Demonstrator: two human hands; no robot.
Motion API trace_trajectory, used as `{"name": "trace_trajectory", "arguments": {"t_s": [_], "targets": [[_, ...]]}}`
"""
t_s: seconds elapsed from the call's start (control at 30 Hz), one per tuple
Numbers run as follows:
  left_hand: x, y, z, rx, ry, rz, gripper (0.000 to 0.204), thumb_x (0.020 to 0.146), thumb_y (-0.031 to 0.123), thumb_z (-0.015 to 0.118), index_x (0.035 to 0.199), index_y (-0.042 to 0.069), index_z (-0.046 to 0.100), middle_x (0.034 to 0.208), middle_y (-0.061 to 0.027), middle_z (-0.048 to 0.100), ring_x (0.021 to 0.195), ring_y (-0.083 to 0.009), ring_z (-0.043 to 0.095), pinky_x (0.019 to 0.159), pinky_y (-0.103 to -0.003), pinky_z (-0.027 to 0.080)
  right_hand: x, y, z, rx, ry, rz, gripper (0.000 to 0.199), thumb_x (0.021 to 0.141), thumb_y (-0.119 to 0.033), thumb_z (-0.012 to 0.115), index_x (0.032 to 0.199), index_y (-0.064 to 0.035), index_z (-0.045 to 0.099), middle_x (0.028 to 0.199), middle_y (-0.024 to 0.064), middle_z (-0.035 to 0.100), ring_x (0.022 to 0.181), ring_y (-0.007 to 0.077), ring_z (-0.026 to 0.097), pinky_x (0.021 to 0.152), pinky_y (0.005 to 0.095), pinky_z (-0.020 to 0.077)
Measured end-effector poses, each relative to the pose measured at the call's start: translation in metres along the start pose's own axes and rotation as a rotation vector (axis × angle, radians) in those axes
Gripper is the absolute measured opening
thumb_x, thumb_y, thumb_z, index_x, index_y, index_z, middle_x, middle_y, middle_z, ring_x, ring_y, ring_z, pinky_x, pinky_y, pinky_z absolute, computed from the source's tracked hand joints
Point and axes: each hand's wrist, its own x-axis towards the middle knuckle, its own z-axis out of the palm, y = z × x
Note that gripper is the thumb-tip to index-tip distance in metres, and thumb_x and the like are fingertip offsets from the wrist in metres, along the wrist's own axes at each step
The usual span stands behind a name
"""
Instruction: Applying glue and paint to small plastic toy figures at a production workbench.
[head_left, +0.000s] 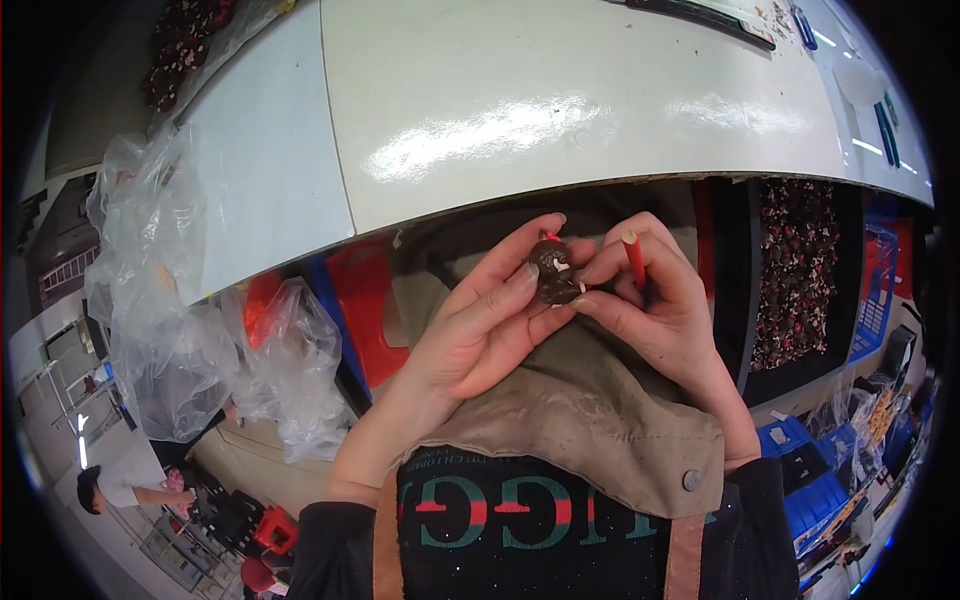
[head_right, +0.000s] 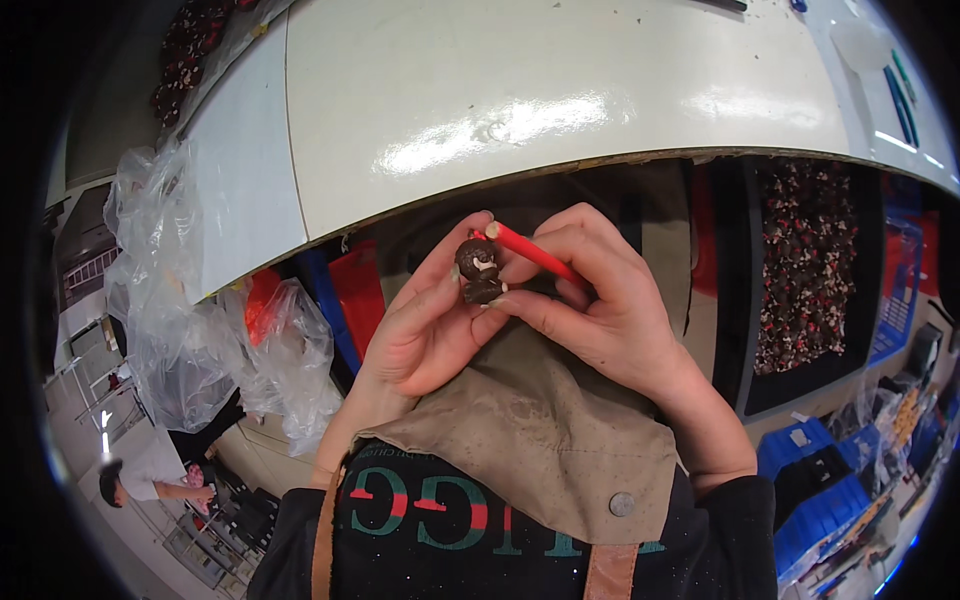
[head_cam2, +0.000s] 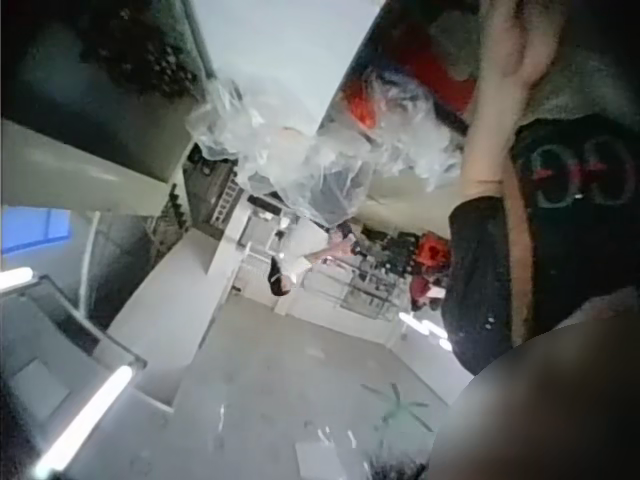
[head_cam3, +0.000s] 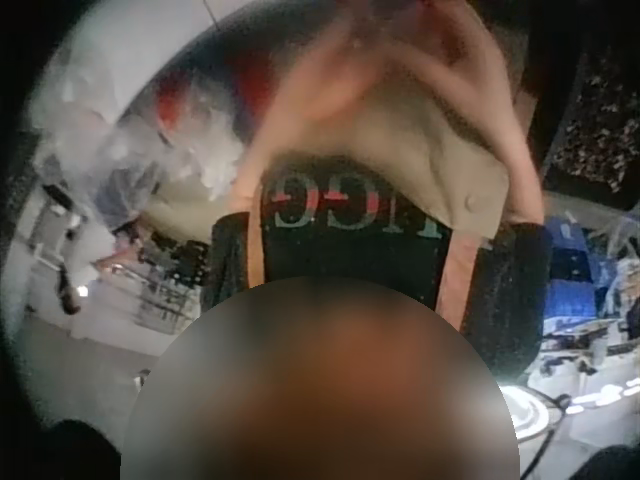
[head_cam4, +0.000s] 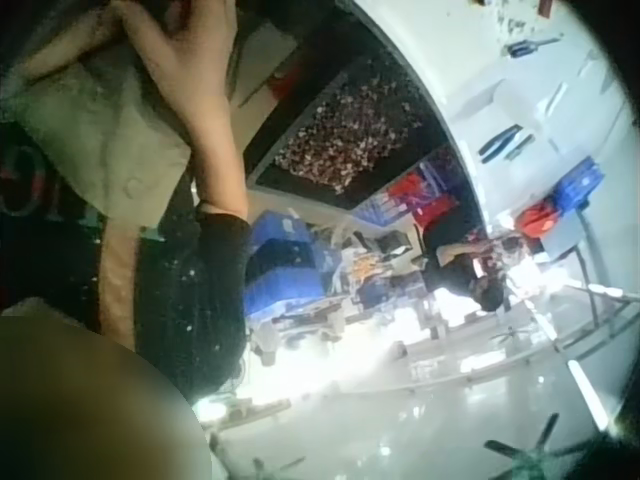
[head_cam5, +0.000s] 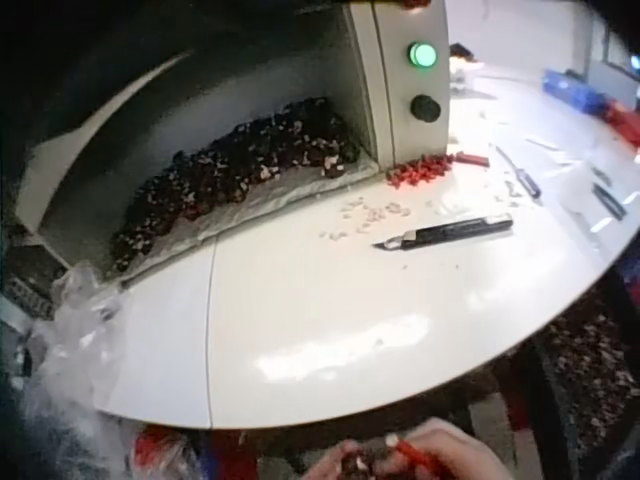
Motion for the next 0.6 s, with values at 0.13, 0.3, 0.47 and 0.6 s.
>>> {"name": "trace_trajectory", "arguments": {"t_s": [0.13, 0.3, 0.47, 0.6], "targets": [[-0.005, 0.004, -0.006, 0.064, 0.019, 0.007, 0.052, 0.091, 0.018, 0.053, 0.137, 0.008, 0.03, 0.13, -0.0114, 0.045, 0.123, -0.0289, 0.044, 0.098, -0.037, 0.043, 0.002, 0.001, 0.007, -0.06, -0.005, -0.063, 0.022, 0.07, 0.005, 0.071, 0.087, -0.0032, 0.059, 0.094, 0.0016, 0.045, 0.058, 0.0025, 0.032, 0.052, 0.0167, 0.0277], [-0.01, 0.006, -0.013, 0.08, 0.062, 0.01, 0.047, 0.092, 0.016, 0.051, 0.135, 0.008, 0.033, 0.129, -0.0123, 0.046, 0.124, -0.0321, 0.043, 0.097, -0.037, 0.043, -0.001, 0.003, 0.018, -0.05, 0.013, -0.015, 0.023, 0.069, 0.005, 0.071, 0.087, -0.0035, 0.059, 0.095, 0.0013, 0.045, 0.058, 0.0019, 0.031, 0.052, 0.017, 0.0276], [-0.016, 0.011, -0.023, 0.054, 0.019, -0.021, 0.037, 0.094, 0.017, 0.05, 0.13, 0.012, 0.041, 0.118, -0.0037, 0.053, 0.108, -0.0133, 0.053, 0.091, -0.029, 0.047, -0.001, 0.008, 0.027, -0.056, 0.025, -0.045, 0.028, 0.072, 0.0, 0.072, 0.098, -0.006, 0.061, 0.093, 0.0025, 0.054, 0.075, 0.007, 0.048, 0.05, 0.0184, 0.0325], [-0.019, 0.012, -0.026, 0.018, 0.031, -0.038, 0.034, 0.094, 0.016, 0.05, 0.127, 0.011, 0.044, 0.115, -0.0035, 0.054, 0.106, -0.0131, 0.055, 0.088, -0.028, 0.049, -0.002, 0.01, 0.029, -0.054, 0.021, -0.054, 0.025, 0.073, 0.0, 0.071, 0.095, -0.0054, 0.06, 0.093, 0.0017, 0.053, 0.07, 0.005, 0.045, 0.05, 0.0181, 0.0314]]}}
